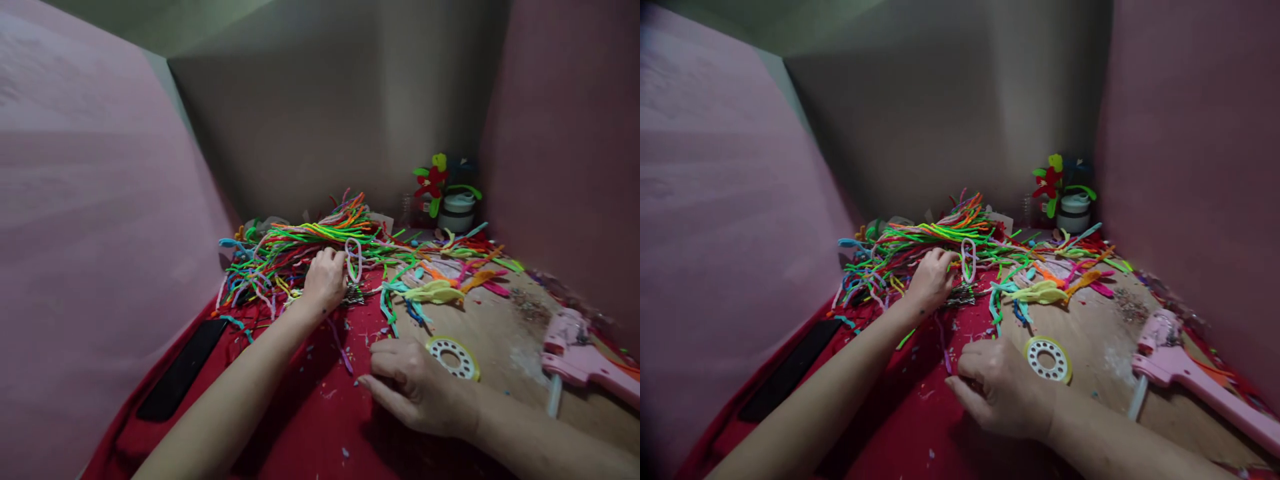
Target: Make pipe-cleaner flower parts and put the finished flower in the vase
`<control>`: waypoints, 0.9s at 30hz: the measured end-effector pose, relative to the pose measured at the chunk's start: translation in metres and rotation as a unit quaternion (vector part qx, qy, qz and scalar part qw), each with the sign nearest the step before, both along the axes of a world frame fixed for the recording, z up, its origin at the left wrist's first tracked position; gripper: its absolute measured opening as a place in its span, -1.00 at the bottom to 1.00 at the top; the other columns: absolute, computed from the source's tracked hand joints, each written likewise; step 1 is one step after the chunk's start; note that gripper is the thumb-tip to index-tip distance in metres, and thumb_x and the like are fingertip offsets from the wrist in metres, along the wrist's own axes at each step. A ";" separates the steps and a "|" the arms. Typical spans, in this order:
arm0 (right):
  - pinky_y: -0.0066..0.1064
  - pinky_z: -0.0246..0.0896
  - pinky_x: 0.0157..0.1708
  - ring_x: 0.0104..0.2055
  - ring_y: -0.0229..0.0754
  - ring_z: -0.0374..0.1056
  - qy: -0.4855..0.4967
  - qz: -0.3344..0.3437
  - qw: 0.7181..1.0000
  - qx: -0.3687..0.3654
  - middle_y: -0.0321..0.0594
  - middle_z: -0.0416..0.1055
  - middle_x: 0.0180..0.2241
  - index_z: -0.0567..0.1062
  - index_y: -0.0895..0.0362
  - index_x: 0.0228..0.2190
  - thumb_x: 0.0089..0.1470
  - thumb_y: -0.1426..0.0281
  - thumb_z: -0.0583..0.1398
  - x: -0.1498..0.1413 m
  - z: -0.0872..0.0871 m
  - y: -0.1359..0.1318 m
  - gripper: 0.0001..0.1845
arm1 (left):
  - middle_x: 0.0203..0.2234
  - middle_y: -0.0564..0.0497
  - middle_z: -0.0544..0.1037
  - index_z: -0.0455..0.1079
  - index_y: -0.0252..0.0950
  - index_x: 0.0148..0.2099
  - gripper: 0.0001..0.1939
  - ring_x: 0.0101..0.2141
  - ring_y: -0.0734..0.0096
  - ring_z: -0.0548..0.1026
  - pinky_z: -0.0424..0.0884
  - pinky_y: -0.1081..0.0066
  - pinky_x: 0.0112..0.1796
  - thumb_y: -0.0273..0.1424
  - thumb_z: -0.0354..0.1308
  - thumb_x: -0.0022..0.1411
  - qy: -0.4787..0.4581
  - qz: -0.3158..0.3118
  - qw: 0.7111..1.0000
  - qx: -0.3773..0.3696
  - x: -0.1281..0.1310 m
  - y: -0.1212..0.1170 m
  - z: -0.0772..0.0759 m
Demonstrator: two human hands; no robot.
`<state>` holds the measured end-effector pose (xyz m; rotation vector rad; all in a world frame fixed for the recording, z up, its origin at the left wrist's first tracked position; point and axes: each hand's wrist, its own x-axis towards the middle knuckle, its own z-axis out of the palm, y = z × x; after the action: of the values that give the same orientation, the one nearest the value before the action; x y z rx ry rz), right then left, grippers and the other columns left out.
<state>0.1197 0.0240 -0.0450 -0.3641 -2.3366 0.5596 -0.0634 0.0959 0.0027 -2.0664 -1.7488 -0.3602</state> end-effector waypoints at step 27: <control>-0.49 -0.14 -0.53 -0.58 -0.37 0.05 -0.019 -0.028 0.999 -0.004 -0.32 0.16 -0.64 0.12 0.15 -0.64 0.13 0.47 0.04 -0.001 0.003 0.001 -0.67 | -0.08 -0.38 0.40 0.26 -0.54 0.05 -0.62 -0.15 0.14 0.43 0.35 0.28 -0.23 -0.57 -0.23 0.27 0.139 0.081 0.987 -0.032 -0.025 0.051 -0.023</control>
<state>0.1182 0.0253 -0.0424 -0.4472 -2.3541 0.5384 -0.0887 0.1471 -0.0206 -1.8947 -1.7587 0.0327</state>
